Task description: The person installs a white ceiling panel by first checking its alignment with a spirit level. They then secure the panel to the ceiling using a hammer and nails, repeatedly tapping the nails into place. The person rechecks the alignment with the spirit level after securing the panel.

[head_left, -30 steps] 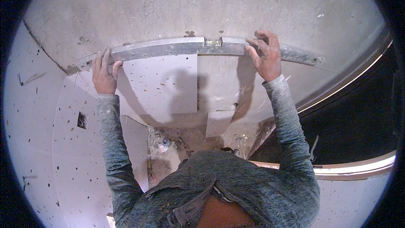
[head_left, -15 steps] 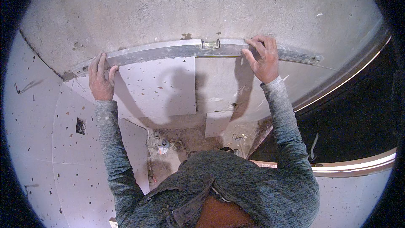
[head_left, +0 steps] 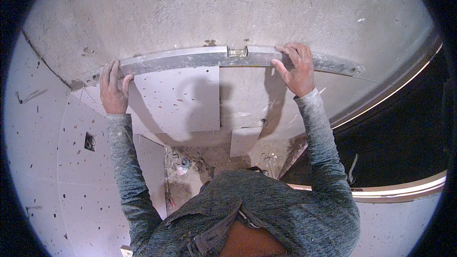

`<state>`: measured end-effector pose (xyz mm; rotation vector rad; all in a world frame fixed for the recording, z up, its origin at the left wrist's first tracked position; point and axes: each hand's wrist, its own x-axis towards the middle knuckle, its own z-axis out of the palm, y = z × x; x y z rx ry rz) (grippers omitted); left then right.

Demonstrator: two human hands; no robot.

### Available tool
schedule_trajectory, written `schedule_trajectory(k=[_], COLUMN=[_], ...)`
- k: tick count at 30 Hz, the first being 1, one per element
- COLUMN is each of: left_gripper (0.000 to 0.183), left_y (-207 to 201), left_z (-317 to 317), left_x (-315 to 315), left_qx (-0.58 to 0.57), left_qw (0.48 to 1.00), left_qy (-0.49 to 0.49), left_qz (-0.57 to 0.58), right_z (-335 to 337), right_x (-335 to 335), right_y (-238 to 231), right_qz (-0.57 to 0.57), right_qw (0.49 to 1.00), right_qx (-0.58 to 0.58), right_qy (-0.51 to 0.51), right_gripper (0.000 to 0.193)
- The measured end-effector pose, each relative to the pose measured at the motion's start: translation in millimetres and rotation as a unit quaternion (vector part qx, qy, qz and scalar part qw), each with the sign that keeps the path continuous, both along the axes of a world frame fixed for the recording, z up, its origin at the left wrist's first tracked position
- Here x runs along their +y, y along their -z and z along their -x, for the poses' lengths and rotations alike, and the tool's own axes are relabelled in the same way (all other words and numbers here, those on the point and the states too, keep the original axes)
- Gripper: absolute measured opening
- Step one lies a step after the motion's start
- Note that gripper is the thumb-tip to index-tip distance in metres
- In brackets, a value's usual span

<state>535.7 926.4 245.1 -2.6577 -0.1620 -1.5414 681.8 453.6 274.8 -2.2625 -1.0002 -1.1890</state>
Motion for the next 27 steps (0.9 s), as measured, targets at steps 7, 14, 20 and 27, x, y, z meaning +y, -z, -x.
schedule_trajectory(k=[7, 14, 20, 27], left_gripper=[0.057, 0.057, 0.057, 0.057], left_y=[-0.6, -1.7, -1.0, 1.1], left_z=[0.2, -0.4, -0.2, -1.0], left_x=[-0.6, 0.8, 0.9, 2.3], left_qx=[0.001, 0.002, 0.005, 0.010], left_qw=[1.000, 1.000, 1.000, 1.000], left_qy=[0.001, 0.004, 0.004, 0.002], left_qz=[0.004, -0.002, 0.012, 0.024], right_z=[-0.9, -3.2, -1.5, -1.2], right_x=[-1.4, -2.7, -0.4, -1.4], right_y=[-0.3, 1.7, 2.4, 3.4], right_qz=[0.010, 0.008, 0.000, -0.001], right_qw=[1.000, 1.000, 1.000, 1.000], right_qx=[0.012, 0.000, -0.005, 0.003], right_qy=[0.001, -0.006, -0.002, 0.000], right_gripper=[0.041, 0.041, 0.041, 0.041])
